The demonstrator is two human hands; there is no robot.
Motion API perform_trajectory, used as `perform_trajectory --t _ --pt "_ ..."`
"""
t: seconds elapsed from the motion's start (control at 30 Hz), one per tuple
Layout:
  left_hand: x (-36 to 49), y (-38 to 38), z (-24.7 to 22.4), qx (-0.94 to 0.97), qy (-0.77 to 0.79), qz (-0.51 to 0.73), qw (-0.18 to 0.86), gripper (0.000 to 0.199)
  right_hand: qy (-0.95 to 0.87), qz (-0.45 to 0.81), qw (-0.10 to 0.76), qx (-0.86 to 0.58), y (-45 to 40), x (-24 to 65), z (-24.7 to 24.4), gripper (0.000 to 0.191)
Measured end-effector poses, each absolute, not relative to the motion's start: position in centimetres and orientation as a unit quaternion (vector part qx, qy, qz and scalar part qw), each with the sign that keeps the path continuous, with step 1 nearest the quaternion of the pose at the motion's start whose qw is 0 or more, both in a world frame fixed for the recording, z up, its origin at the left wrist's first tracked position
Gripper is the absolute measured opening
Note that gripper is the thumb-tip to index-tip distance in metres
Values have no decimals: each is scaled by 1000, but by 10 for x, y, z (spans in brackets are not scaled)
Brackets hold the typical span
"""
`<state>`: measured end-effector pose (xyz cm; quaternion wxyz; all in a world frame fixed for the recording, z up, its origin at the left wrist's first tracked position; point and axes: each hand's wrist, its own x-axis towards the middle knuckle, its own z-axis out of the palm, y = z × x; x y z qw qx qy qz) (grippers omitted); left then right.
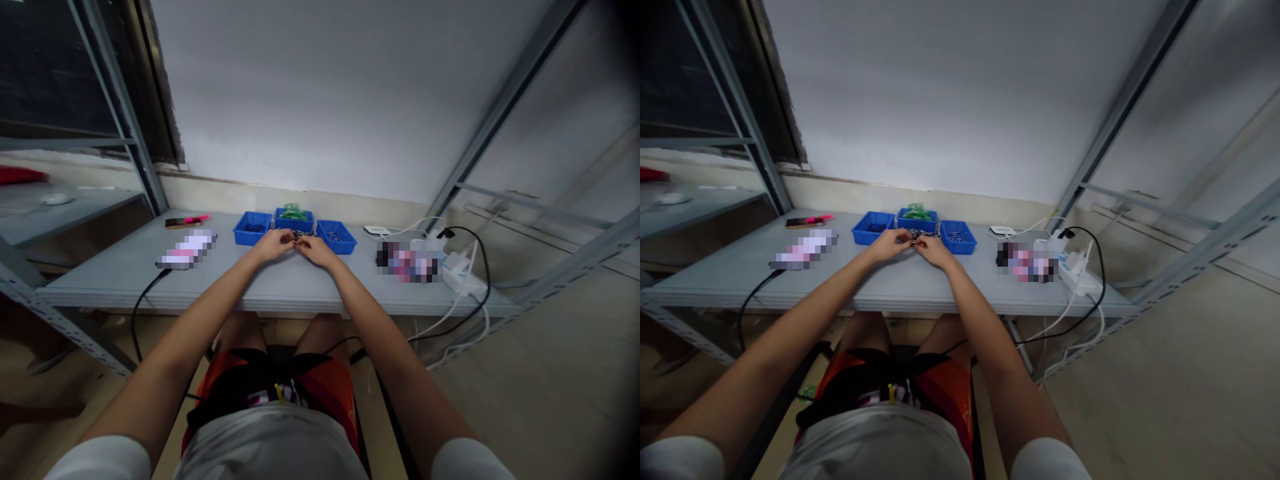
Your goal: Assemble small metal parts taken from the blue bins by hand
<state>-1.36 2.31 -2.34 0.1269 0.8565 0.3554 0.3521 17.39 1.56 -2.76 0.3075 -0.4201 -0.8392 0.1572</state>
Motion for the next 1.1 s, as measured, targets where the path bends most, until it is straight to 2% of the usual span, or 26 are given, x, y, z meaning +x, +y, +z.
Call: perform_trajectory --t 0.47,1.1 --pt "-15 28 -28 874 362 300 124 25 -831 151 337 -415 13 173 -24 27" --pt "-14 24 -24 878 364 293 101 23 -829 169 333 -417 16 174 -27 22"
